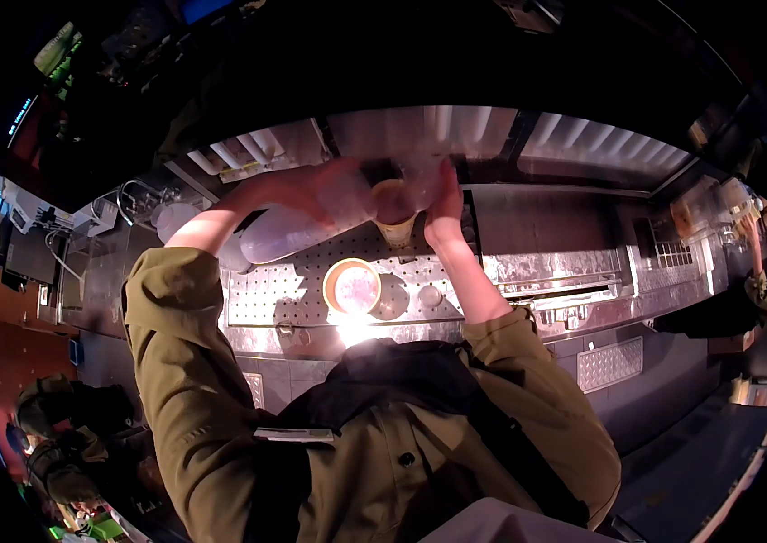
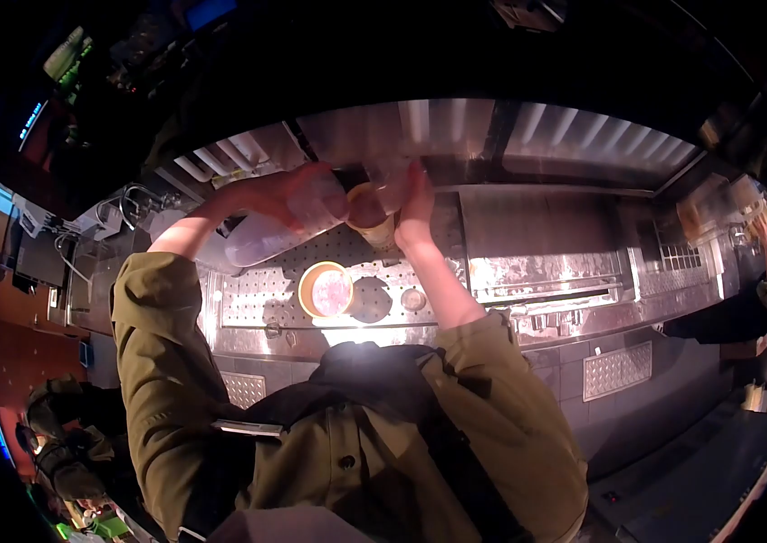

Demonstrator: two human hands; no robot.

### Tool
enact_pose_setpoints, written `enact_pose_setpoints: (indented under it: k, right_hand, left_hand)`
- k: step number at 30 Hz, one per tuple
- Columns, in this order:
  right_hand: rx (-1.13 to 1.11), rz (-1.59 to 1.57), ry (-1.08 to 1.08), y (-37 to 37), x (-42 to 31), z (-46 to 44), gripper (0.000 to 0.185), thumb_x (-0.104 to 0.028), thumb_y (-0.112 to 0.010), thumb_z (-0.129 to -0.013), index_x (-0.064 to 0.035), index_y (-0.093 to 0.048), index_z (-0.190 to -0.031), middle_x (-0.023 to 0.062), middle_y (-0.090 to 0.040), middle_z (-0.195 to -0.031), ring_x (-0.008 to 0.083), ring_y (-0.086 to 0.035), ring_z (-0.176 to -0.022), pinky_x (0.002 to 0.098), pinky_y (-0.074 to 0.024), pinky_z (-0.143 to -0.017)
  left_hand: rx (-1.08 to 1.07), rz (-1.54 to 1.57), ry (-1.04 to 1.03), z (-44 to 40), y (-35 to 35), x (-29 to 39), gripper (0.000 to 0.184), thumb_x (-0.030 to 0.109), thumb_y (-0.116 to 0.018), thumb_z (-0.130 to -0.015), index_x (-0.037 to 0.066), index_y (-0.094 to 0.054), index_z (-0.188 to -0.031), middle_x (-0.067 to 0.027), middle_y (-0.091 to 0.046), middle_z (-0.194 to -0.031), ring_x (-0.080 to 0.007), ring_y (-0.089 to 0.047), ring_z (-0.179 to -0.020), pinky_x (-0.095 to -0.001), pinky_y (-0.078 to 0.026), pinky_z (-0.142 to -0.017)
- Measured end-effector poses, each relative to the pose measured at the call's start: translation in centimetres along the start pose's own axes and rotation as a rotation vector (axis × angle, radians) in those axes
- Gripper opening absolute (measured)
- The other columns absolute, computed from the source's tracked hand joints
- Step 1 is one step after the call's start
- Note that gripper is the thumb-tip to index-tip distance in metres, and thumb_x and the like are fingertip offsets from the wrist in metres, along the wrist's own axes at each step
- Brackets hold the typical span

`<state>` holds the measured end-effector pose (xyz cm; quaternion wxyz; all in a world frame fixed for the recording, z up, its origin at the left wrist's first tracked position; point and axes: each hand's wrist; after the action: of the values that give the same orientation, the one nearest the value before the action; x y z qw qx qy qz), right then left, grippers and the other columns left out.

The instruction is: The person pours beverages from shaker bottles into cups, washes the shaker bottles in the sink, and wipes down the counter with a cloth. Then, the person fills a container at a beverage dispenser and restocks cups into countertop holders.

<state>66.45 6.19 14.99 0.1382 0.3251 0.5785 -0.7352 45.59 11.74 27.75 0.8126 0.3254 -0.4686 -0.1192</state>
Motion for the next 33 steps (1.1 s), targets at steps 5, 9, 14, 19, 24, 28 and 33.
enact_pose_setpoints:
  k: [5,9,14,19,24,28,33]
  right_hand:
    - [-0.063,0.006,-0.02,-1.6,-2.4,1.4,0.046,-0.037,-0.043,-0.088,-0.0045,-0.043,-0.12,0.0025,-0.048,-0.119,0.0154,-0.045,-0.109,0.0296,-0.0335,-0.093]
    - [-0.052,0.077,-0.1,-3.5,-4.0,4.4,0.042,-0.034,-0.04,-0.09,-0.0024,-0.044,-0.118,0.0048,-0.049,-0.117,0.0181,-0.047,-0.108,0.0303,-0.0356,-0.094]
    - [-0.144,0.144,-0.272,-3.2,-1.9,8.5,0.036,-0.03,-0.041,-0.089,-0.0009,-0.049,-0.109,0.0087,-0.056,-0.105,0.0181,-0.054,-0.098,0.0306,-0.0423,-0.085]
    - [-0.208,0.217,-0.229,-2.7,0.6,11.9,0.034,-0.032,-0.046,-0.088,-0.0035,-0.05,-0.105,0.0055,-0.056,-0.099,0.0134,-0.053,-0.092,0.0278,-0.0413,-0.082]
    - [-0.122,0.245,-0.168,-1.9,2.6,12.5,0.028,-0.03,-0.047,-0.088,-0.0049,-0.05,-0.101,0.0036,-0.055,-0.095,0.0109,-0.052,-0.089,0.0256,-0.0411,-0.079]
    - [-0.14,0.219,-0.177,-1.8,2.5,12.6,0.03,-0.03,-0.048,-0.088,-0.0035,-0.05,-0.102,0.0044,-0.054,-0.097,0.0109,-0.05,-0.091,0.0249,-0.0394,-0.081]
    - [-0.118,0.16,-0.171,-2.0,2.5,12.8,0.035,-0.03,-0.05,-0.087,-0.0004,-0.05,-0.106,0.0057,-0.052,-0.101,0.0114,-0.047,-0.095,0.0248,-0.0356,-0.085]
  left_hand:
    - [0.127,0.005,-0.052,1.4,-1.0,-0.3,0.107,0.022,-0.076,-0.05,0.003,-0.013,-0.134,-0.0142,-0.028,-0.134,-0.0239,-0.025,-0.126,-0.0334,-0.022,-0.104]
    - [0.121,0.051,-0.045,4.1,-2.1,0.9,0.106,0.023,-0.075,-0.053,0.003,-0.011,-0.135,-0.0158,-0.029,-0.133,-0.0236,-0.027,-0.125,-0.0326,-0.026,-0.102]
    - [0.001,-0.166,0.111,7.4,-4.0,3.1,0.105,0.022,-0.074,-0.052,0.006,-0.011,-0.135,-0.0191,-0.048,-0.118,-0.0258,-0.048,-0.109,-0.0321,-0.037,-0.092]
    - [-0.125,-0.002,0.207,8.9,-6.2,4.0,0.103,0.024,-0.073,-0.052,0.011,-0.013,-0.135,-0.0189,-0.056,-0.105,-0.0288,-0.056,-0.094,-0.034,-0.043,-0.084]
    - [-0.171,-0.061,0.345,9.4,-7.0,5.0,0.101,0.026,-0.074,-0.054,0.011,-0.014,-0.134,-0.0164,-0.061,-0.091,-0.0276,-0.059,-0.09,-0.0329,-0.045,-0.081]
    - [-0.135,-0.076,0.248,9.5,-7.3,3.8,0.103,0.026,-0.074,-0.052,0.012,-0.013,-0.134,-0.0206,-0.058,-0.099,-0.032,-0.057,-0.093,-0.036,-0.044,-0.082]
    - [-0.151,-0.088,0.25,9.3,-7.0,4.6,0.104,0.027,-0.074,-0.052,0.012,-0.012,-0.134,-0.0225,-0.057,-0.099,-0.0332,-0.056,-0.093,-0.0367,-0.044,-0.081]
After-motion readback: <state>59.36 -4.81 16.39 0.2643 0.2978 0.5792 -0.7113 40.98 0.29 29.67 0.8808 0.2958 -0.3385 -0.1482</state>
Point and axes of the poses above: each hand's wrist, its own z-axis away from the middle knuckle, its own y-axis out of the back of the hand, x = y × z
